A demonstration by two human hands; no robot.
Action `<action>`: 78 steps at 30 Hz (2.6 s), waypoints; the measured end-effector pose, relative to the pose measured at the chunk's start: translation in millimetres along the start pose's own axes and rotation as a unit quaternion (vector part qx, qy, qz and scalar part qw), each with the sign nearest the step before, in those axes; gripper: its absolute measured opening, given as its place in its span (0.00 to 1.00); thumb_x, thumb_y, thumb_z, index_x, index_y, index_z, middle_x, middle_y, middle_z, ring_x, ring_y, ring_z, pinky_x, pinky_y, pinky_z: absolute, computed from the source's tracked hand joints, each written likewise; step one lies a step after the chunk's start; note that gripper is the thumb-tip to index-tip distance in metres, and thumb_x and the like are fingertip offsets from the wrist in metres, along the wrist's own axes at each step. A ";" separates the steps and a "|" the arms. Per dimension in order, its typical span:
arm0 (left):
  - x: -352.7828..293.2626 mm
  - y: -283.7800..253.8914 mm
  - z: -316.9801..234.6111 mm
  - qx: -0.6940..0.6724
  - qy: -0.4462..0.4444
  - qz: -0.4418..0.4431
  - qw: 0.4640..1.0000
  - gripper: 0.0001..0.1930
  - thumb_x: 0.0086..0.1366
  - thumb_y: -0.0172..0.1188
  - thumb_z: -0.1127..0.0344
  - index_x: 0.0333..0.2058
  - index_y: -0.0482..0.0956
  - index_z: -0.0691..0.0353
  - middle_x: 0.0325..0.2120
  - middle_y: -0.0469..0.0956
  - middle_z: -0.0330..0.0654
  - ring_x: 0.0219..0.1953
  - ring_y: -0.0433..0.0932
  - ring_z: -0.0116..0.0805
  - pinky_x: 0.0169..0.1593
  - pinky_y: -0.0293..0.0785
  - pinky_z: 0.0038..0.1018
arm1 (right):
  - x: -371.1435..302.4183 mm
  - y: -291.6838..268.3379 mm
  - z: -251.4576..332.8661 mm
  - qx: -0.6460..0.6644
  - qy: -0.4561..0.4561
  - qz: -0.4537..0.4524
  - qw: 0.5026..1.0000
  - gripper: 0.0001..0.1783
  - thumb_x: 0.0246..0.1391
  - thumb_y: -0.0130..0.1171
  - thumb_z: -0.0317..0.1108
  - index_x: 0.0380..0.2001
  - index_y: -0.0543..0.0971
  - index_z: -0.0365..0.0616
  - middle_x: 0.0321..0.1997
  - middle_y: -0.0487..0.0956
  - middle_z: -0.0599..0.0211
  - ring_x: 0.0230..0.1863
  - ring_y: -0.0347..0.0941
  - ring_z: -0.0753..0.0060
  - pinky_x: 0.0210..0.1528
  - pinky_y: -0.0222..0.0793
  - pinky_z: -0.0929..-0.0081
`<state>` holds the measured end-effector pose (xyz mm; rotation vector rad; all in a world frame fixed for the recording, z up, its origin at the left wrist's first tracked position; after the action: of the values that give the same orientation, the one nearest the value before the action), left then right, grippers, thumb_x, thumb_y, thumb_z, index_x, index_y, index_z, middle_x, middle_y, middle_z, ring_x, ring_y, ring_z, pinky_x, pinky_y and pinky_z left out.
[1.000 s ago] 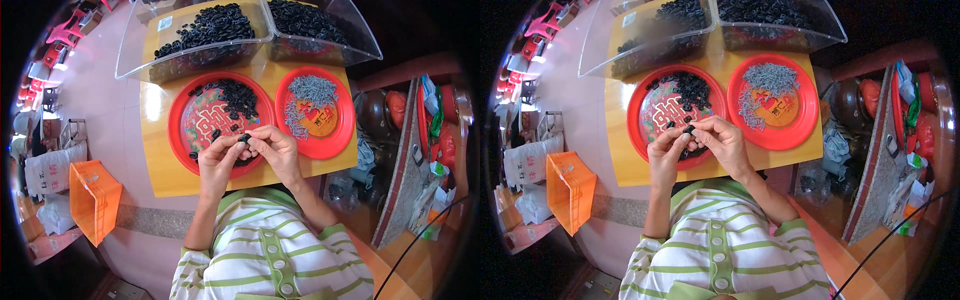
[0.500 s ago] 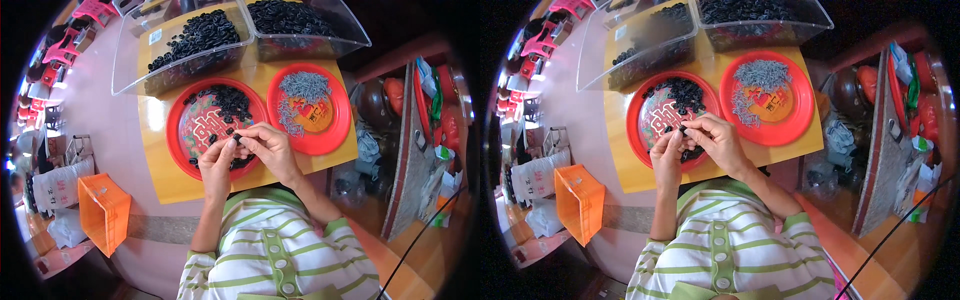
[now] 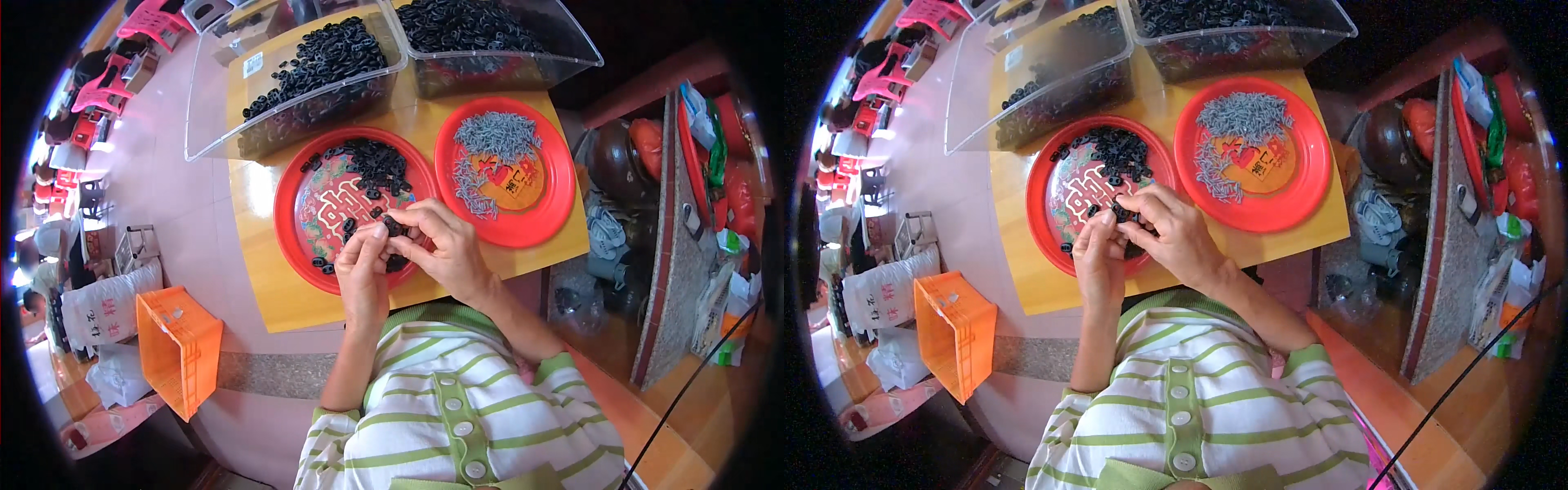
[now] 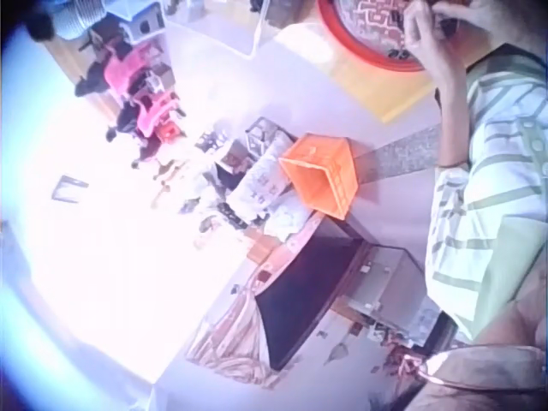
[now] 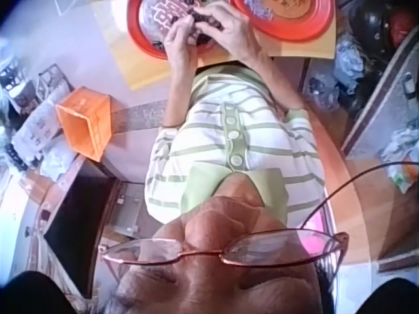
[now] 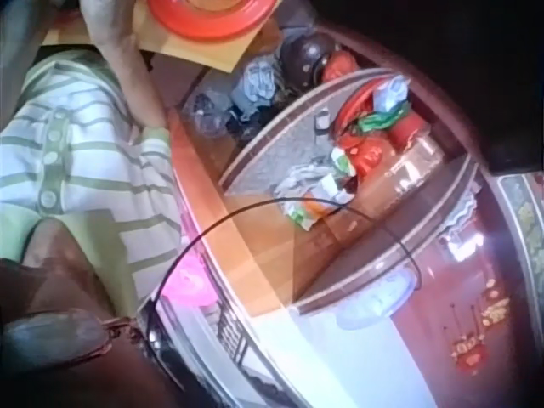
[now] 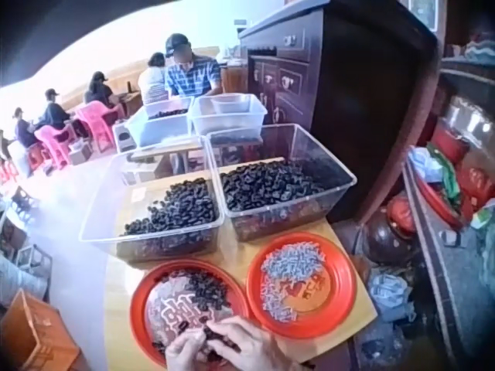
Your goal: The person puts on eyeglasses and assembles cord locks by fitting together plastic components and springs from the trays by hand.
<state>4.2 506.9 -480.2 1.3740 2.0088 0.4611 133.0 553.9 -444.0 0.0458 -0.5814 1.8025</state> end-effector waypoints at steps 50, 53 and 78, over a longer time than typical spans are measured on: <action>29.7 -35.1 -63.2 0.513 0.236 -0.001 0.826 0.09 0.58 0.60 0.77 0.39 0.80 0.65 0.34 0.76 0.42 0.30 0.75 0.27 0.34 0.72 0.22 | 123.0 -178.2 -50.4 -0.270 -0.086 -0.317 0.905 0.14 0.50 0.62 0.29 0.42 0.82 0.47 0.25 0.73 0.76 0.26 0.65 0.86 0.31 0.64 0.83; 37.9 -15.2 -52.1 0.575 0.241 0.021 0.782 0.08 0.54 0.63 0.75 0.35 0.81 0.62 0.31 0.76 0.42 0.32 0.74 0.34 0.35 0.71 0.26 | 129.2 -202.5 -57.4 -0.357 -0.010 -0.265 0.896 0.15 0.50 0.62 0.30 0.43 0.81 0.47 0.28 0.74 0.73 0.26 0.65 0.83 0.34 0.66 0.81; 14.5 9.0 -16.8 0.285 0.078 0.115 0.949 0.04 0.60 0.56 0.82 0.33 0.70 0.70 0.34 0.78 0.47 0.36 0.80 0.33 0.42 0.77 0.24 | -9.4 -105.0 -71.3 -0.127 0.137 -0.051 0.981 0.05 0.51 0.58 0.24 0.32 0.76 0.37 0.31 0.75 0.58 0.32 0.76 0.61 0.32 0.70 0.70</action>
<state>-4.6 524.9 -467.1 1.9867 2.2216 0.0813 250.3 595.0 -471.4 -0.3366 -0.5933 1.5893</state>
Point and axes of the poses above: each hand's wrist, its own x-axis towards the middle knuckle, its own y-axis out of the palm, z = x × y, the point moved 2 cm from there along x, towards the middle knuckle
